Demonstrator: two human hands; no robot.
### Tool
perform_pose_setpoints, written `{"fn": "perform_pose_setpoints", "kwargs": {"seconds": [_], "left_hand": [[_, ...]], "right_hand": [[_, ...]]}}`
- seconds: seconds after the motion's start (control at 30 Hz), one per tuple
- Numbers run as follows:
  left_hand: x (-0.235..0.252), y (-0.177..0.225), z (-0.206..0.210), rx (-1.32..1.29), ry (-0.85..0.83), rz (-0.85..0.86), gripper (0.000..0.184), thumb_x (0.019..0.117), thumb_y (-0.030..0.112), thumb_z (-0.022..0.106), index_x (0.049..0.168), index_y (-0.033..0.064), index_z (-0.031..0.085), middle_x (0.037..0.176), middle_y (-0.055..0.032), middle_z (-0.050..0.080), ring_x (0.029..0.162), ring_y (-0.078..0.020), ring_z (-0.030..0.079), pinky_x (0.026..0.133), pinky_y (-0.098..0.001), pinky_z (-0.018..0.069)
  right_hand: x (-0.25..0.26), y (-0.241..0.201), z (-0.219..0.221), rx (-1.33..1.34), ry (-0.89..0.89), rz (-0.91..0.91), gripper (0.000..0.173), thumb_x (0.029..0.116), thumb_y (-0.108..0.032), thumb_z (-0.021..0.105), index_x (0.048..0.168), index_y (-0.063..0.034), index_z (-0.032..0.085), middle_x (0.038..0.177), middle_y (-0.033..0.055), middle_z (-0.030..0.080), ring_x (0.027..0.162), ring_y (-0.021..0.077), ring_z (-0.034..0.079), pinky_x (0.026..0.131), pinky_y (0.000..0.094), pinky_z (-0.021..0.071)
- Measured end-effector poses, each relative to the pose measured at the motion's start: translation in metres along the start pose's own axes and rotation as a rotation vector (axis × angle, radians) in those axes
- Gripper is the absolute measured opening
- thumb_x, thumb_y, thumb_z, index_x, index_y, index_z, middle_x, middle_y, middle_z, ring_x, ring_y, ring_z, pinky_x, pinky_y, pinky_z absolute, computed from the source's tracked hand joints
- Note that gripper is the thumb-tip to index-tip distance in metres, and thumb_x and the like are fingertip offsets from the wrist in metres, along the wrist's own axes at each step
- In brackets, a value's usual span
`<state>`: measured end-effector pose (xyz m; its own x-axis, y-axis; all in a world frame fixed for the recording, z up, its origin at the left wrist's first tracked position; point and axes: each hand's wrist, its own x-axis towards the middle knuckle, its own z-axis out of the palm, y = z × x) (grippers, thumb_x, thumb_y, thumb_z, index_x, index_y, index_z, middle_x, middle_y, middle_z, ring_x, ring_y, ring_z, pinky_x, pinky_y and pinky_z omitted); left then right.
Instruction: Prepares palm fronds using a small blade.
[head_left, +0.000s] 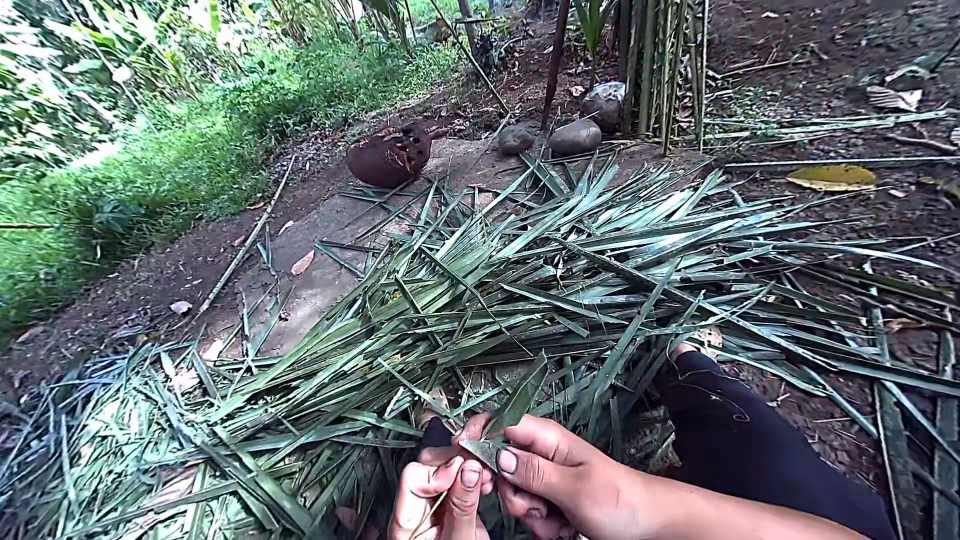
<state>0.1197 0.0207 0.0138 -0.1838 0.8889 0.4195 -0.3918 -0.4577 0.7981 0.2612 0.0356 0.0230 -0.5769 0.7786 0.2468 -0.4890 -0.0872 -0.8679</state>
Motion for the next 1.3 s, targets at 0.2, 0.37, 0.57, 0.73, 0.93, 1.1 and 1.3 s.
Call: {"fn": "perform_pose_setpoints", "kwargs": {"seconds": [0.2, 0.37, 0.57, 0.73, 0.93, 1.1, 1.3], "left_hand": [[0.003, -0.005, -0.005, 0.12, -0.015, 0.135, 0.009, 0.0946, 0.014, 0.072, 0.1, 0.021, 0.073, 0.098, 0.0079, 0.075, 0.083, 0.0001, 0.071, 0.073, -0.0153, 0.0585], [0.005, -0.006, -0.035, 0.247, 0.07, 0.207, 0.014, 0.0959, 0.01, 0.069, 0.099, 0.0237, 0.07, 0.099, 0.0103, 0.075, 0.084, 0.0003, 0.071, 0.075, -0.0162, 0.0588], [0.002, -0.012, -0.02, 0.191, 0.063, 0.203, 0.015, 0.0934, 0.011, 0.073, 0.099, 0.0249, 0.072, 0.104, 0.0104, 0.076, 0.091, -0.0014, 0.072, 0.079, -0.0183, 0.0602], [-0.008, -0.014, -0.01, 0.115, 0.032, 0.19, 0.014, 0.093, 0.013, 0.073, 0.1, 0.025, 0.075, 0.102, 0.0132, 0.075, 0.097, 0.0023, 0.069, 0.086, -0.0161, 0.0564], [-0.005, -0.013, -0.01, 0.145, -0.028, 0.235, 0.014, 0.0946, 0.015, 0.072, 0.104, 0.0241, 0.076, 0.107, 0.0112, 0.076, 0.096, -0.0005, 0.071, 0.083, -0.0169, 0.0584], [-0.005, -0.014, -0.018, 0.206, -0.03, 0.298, 0.015, 0.0954, 0.014, 0.072, 0.106, 0.0241, 0.076, 0.108, 0.0118, 0.076, 0.097, -0.0012, 0.071, 0.084, -0.0172, 0.0583], [-0.002, -0.018, -0.017, 0.206, -0.014, 0.328, 0.016, 0.0953, 0.012, 0.071, 0.106, 0.0235, 0.076, 0.109, 0.0118, 0.076, 0.098, -0.0012, 0.071, 0.084, -0.017, 0.0584]], "right_hand": [[-0.001, -0.015, -0.016, -0.063, 0.302, -0.057, 0.03, 0.1085, -0.018, 0.036, 0.133, -0.0143, 0.053, 0.066, -0.0132, 0.049, 0.05, -0.0055, 0.042, 0.045, 0.0116, 0.0361], [-0.008, -0.062, -0.082, -0.233, 0.768, -0.166, 0.044, 0.108, -0.017, 0.025, 0.148, -0.0186, 0.044, 0.061, -0.0084, 0.043, 0.043, -0.0002, 0.038, 0.042, 0.0147, 0.0368], [-0.011, -0.02, -0.026, -0.224, 0.006, 0.085, 0.042, 0.1083, -0.02, 0.036, 0.149, -0.012, 0.041, 0.067, -0.0107, 0.046, 0.05, -0.0045, 0.04, 0.044, 0.0129, 0.0342], [-0.002, 0.006, 0.004, -0.06, -0.012, 0.053, 0.042, 0.107, -0.012, 0.034, 0.147, -0.0088, 0.045, 0.066, -0.0094, 0.045, 0.05, -0.0029, 0.039, 0.045, 0.0137, 0.0328], [-0.001, -0.001, -0.004, -0.078, 0.113, -0.056, 0.042, 0.1076, -0.013, 0.034, 0.147, -0.0061, 0.049, 0.065, -0.0115, 0.047, 0.05, -0.0043, 0.039, 0.045, 0.0128, 0.0335], [0.004, -0.037, -0.047, -0.035, 0.601, -0.191, 0.046, 0.1069, -0.016, 0.026, 0.149, -0.0183, 0.045, 0.059, -0.011, 0.046, 0.045, -0.0034, 0.039, 0.043, 0.0133, 0.036], [-0.011, -0.024, -0.03, -0.18, 0.057, 0.039, 0.046, 0.1071, -0.02, 0.037, 0.152, -0.0127, 0.042, 0.065, -0.0123, 0.046, 0.05, -0.0054, 0.041, 0.045, 0.0116, 0.0346]]}}
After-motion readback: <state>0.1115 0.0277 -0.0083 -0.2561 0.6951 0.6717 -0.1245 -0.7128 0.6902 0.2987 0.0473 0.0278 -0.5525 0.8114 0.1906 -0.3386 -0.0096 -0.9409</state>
